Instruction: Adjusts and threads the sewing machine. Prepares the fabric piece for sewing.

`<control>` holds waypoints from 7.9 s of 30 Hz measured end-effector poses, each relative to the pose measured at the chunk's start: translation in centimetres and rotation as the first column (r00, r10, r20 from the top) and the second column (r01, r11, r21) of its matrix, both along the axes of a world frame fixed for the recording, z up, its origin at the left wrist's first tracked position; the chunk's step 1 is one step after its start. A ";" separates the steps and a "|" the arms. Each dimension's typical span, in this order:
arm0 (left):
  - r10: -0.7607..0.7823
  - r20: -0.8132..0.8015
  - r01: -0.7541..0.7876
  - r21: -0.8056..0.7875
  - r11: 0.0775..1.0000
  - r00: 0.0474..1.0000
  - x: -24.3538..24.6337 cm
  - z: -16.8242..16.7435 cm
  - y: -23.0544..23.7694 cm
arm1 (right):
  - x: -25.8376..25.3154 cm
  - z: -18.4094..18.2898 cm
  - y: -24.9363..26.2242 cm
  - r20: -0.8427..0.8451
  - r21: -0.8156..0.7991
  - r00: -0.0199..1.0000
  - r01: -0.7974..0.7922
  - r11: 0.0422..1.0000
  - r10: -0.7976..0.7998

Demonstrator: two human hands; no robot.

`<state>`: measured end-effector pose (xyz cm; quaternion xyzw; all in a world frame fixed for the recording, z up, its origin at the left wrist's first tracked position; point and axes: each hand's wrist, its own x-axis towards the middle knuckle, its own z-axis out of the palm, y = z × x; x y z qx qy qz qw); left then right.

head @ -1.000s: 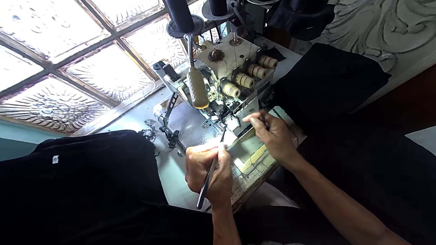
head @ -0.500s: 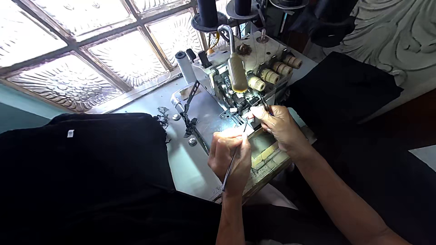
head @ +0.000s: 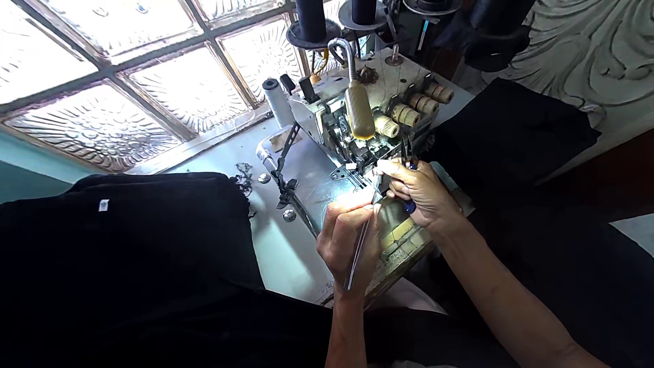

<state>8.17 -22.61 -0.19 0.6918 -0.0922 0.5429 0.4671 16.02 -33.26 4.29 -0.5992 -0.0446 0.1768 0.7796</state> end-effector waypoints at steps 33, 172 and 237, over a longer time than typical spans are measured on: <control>-0.071 -0.028 0.070 -0.055 0.996 0.997 -0.4 -0.2 0.5 | 0.1 0.0 0.2 -0.087 0.100 0.995 -0.035 0.994 0.044; 0.455 -0.128 -0.453 0.048 0.890 0.881 1.4 1.1 -0.7 | 4.3 -8.9 -7.2 0.732 -0.659 0.629 0.557 0.506 0.261; 0.432 -0.146 -0.433 0.027 0.901 0.890 1.5 1.1 -0.8 | 4.2 -8.8 -7.2 0.731 -0.661 0.630 0.556 0.505 0.264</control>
